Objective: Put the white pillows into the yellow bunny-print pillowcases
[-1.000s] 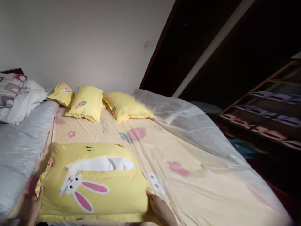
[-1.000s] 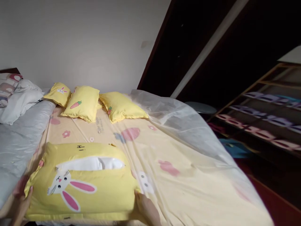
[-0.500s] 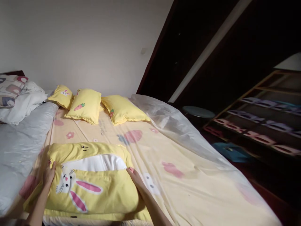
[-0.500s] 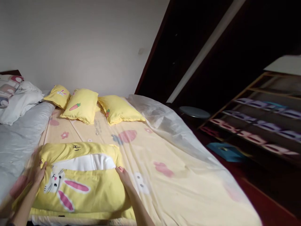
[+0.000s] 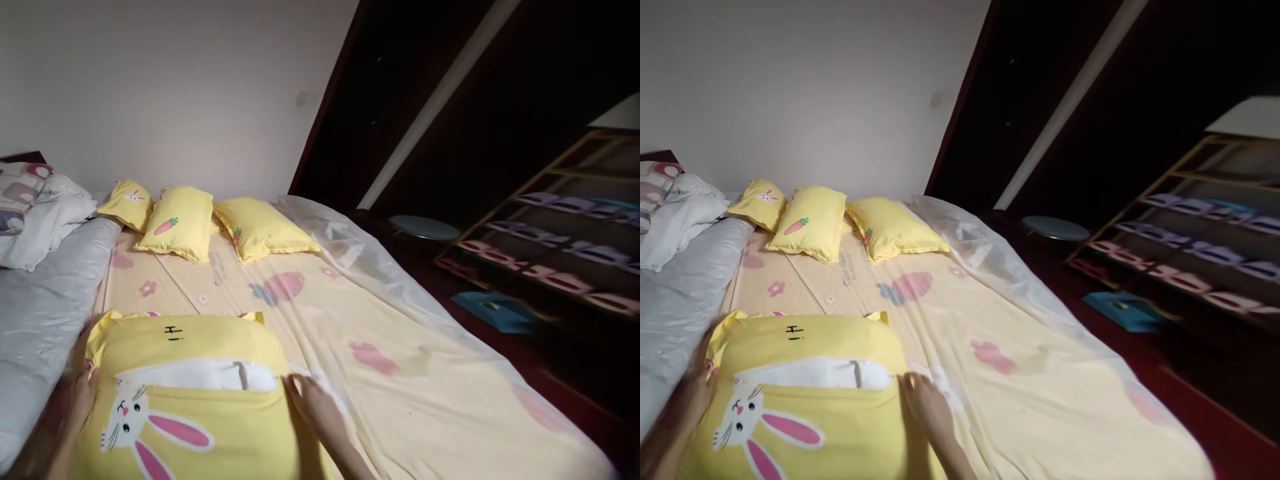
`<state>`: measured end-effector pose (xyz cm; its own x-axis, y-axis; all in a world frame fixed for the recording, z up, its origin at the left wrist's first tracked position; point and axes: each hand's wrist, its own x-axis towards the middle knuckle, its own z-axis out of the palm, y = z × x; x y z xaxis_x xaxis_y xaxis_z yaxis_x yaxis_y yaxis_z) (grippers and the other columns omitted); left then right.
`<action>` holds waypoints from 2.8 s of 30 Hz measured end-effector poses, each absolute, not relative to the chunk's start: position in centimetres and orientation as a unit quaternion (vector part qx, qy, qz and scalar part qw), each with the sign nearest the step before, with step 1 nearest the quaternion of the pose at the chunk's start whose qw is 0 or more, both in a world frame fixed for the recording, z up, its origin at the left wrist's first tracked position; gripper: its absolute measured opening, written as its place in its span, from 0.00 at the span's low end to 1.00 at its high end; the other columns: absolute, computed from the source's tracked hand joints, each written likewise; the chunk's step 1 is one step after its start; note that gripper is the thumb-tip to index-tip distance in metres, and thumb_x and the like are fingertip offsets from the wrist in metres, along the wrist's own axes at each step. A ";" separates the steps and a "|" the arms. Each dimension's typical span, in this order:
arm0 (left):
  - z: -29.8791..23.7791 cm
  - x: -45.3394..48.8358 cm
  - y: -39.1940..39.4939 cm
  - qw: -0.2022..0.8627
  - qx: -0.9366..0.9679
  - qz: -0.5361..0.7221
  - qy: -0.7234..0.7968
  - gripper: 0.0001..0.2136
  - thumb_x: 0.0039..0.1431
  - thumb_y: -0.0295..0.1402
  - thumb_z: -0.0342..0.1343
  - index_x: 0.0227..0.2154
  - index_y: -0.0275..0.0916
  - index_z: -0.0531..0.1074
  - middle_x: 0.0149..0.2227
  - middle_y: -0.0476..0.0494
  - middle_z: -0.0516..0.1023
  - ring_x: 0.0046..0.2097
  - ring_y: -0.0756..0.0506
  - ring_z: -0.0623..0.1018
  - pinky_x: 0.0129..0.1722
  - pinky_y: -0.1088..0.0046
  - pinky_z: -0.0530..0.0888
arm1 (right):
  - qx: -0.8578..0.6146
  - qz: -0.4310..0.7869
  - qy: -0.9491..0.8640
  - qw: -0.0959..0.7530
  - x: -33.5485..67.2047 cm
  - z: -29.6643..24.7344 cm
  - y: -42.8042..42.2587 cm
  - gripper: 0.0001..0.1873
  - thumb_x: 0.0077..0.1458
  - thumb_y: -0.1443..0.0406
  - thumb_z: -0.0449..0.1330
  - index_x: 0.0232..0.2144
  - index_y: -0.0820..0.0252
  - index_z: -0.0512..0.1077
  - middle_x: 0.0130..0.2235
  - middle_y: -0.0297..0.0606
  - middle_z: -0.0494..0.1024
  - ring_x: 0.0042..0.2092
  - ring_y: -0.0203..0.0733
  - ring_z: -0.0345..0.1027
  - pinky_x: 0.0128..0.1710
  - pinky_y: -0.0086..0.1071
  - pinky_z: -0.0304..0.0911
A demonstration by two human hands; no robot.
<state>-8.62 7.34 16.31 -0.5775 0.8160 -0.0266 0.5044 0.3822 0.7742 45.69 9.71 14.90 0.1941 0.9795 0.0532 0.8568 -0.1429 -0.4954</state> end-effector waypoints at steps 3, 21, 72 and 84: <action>18.4 -4.1 7.6 0.076 0.541 0.351 0.761 0.19 0.59 0.36 0.49 0.51 0.37 0.69 0.58 0.31 0.71 0.66 0.30 0.62 0.65 0.49 0.58 | -0.644 -0.006 -0.708 0.289 44.5 14.9 10.2 0.28 0.63 0.53 0.46 0.55 0.64 0.70 0.57 0.54 0.73 0.59 0.56 0.65 0.57 0.49 0.58; 18.3 6.5 12.9 -0.030 0.781 0.180 0.598 0.13 0.58 0.22 0.48 0.39 0.40 0.75 0.36 0.41 0.79 0.41 0.42 0.77 0.41 0.65 0.72 | -0.585 -0.034 -0.775 0.236 36.7 15.4 14.3 0.12 0.58 0.70 0.49 0.31 0.60 0.72 0.29 0.43 0.75 0.35 0.47 0.65 0.37 0.37 0.55; 16.6 7.0 8.2 0.045 0.830 0.148 0.536 0.18 0.65 0.37 0.46 0.56 0.46 0.69 0.56 0.46 0.76 0.59 0.43 0.72 0.59 0.58 0.67 | -0.461 0.180 -0.859 0.130 34.7 14.7 12.9 0.32 0.63 0.51 0.48 0.66 0.47 0.54 0.68 0.45 0.56 0.68 0.55 0.49 0.62 0.56 0.47; 10.6 5.7 11.5 -0.107 0.789 0.175 0.579 0.29 0.64 0.39 0.46 0.67 0.40 0.51 0.67 0.36 0.59 0.68 0.40 0.60 0.67 0.52 0.36 | -0.480 -0.088 -0.833 0.262 26.0 5.3 13.1 0.35 0.63 0.61 0.47 0.69 0.61 0.42 0.65 0.50 0.62 0.67 0.51 0.50 0.61 0.46 0.43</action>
